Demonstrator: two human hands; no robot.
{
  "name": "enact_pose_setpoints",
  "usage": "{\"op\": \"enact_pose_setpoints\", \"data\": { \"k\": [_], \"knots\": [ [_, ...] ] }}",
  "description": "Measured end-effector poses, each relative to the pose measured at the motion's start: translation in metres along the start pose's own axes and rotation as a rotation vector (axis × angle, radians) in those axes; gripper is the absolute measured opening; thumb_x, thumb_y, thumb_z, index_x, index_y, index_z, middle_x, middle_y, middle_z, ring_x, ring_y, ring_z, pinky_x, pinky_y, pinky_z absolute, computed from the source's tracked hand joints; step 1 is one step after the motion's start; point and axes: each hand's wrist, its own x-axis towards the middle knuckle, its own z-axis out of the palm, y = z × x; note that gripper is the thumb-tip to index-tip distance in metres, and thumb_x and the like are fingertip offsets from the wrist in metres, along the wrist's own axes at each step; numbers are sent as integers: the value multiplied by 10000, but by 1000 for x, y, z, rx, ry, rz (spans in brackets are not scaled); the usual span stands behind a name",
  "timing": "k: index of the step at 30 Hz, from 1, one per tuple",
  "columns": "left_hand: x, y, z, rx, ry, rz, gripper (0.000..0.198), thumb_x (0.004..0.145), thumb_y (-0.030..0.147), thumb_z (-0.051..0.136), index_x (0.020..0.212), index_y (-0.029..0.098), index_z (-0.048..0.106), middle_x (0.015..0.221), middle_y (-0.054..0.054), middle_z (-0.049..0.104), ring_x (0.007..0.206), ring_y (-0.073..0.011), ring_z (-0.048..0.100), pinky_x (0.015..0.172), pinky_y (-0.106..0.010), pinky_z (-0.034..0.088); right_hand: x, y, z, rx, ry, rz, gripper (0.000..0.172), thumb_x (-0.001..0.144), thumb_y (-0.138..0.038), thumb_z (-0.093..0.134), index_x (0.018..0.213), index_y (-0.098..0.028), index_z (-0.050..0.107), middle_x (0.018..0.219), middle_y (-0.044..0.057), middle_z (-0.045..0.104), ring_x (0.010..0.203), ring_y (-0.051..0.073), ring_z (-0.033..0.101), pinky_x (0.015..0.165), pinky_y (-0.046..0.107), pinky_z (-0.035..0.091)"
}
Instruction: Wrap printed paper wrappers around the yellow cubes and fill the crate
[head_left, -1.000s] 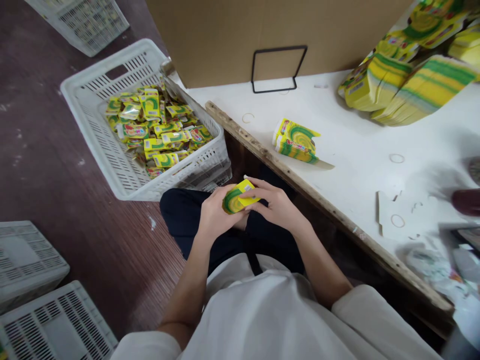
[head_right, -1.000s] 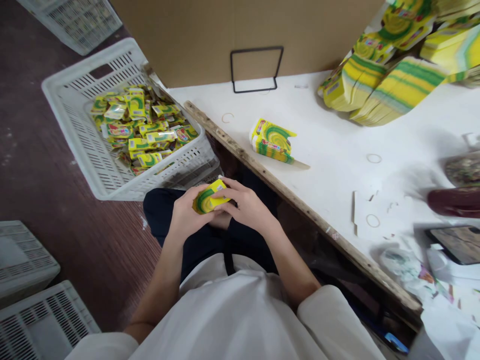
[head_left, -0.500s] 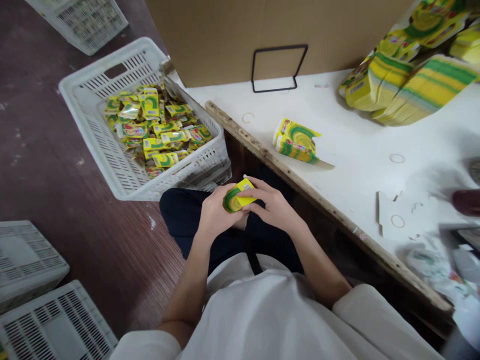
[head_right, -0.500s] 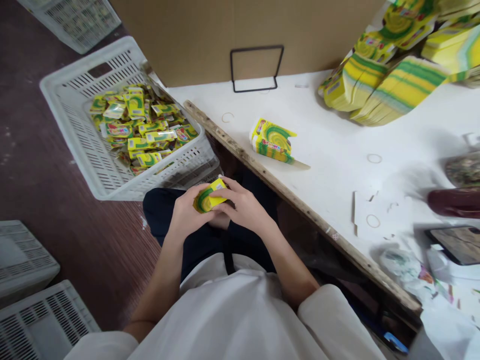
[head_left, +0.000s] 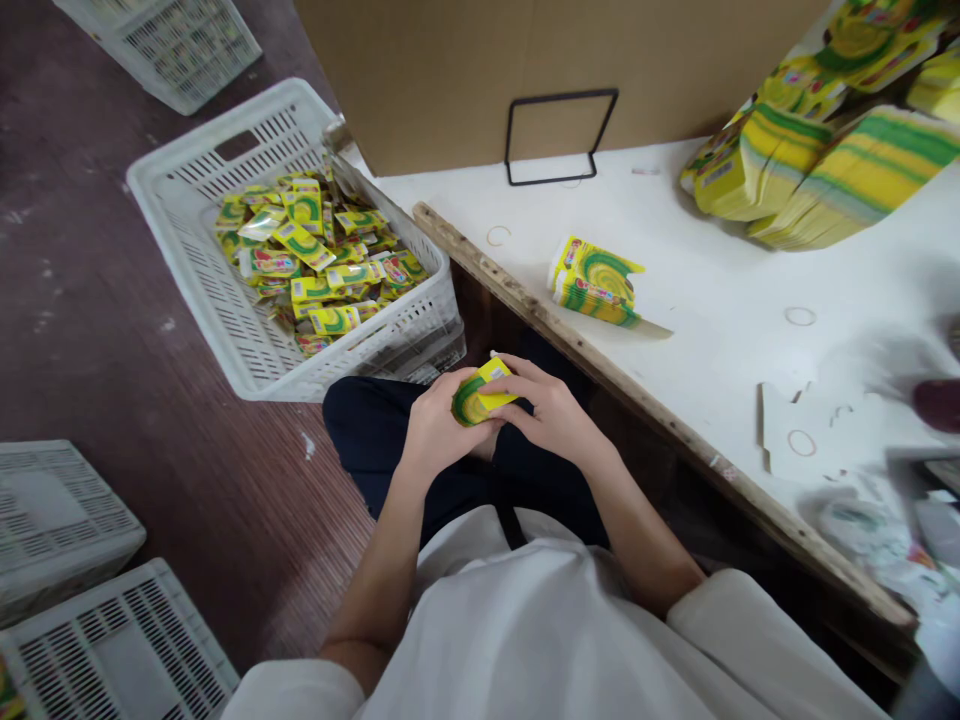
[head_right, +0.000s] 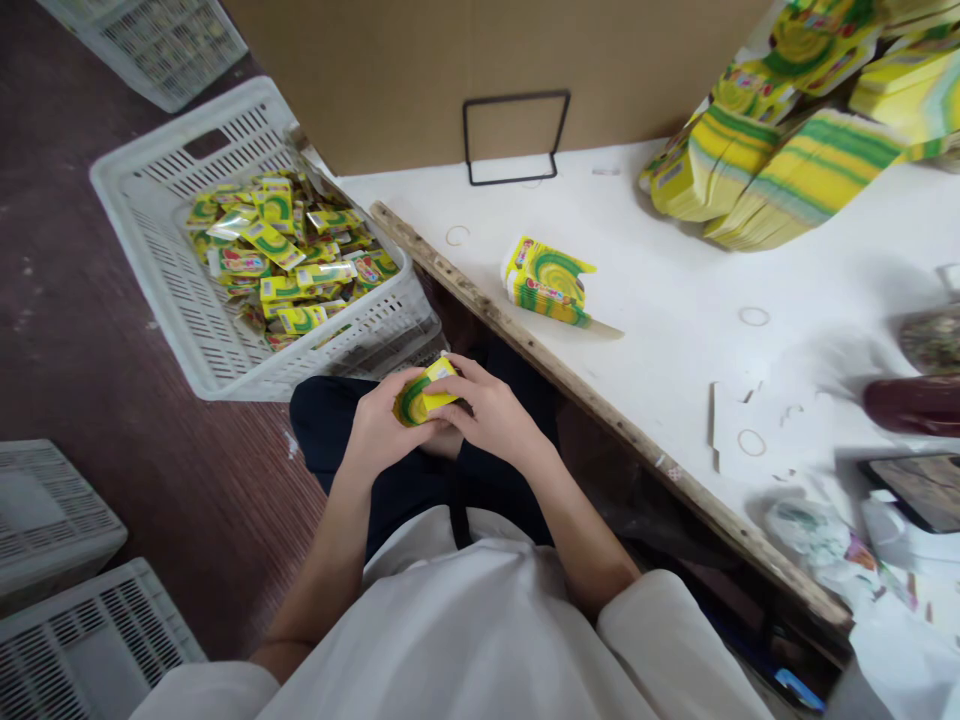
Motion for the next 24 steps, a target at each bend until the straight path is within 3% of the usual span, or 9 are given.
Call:
{"op": "enact_pose_setpoints", "data": {
  "k": [10, 18, 24],
  "knots": [
    [0, 3, -4, -21, -24, 21, 562, 669, 336, 863, 1165, 183, 647, 1102, -96, 746, 983, -269, 728, 900, -408, 598, 1, -2, -12, -17, -45, -48, 142, 939, -283, 658, 1024, -214, 749, 1301, 138, 657, 1191, 252, 678, 1020, 412, 554],
    [1, 5, -7, 8, 35, 29, 524, 708, 336, 829, 1174, 200, 632, 1117, -79, 744, 1013, -256, 720, 929, -394, 583, -1, -4, -1, -23, 8, -30, 227, 941, -206, 622, 1120, -231, 759, 1442, 140, 583, 1365, 252, 569, 1124, 424, 488],
    [2, 6, -8, 0, 41, 15, 531, 704, 366, 838, 1167, 208, 632, 1101, -76, 741, 1000, -256, 719, 913, -392, 584, -1, -5, -3, -23, -13, -15, 287, 956, -159, 559, 1131, -260, 762, 1500, 105, 549, 1391, 255, 545, 1149, 446, 469]
  ]
}}
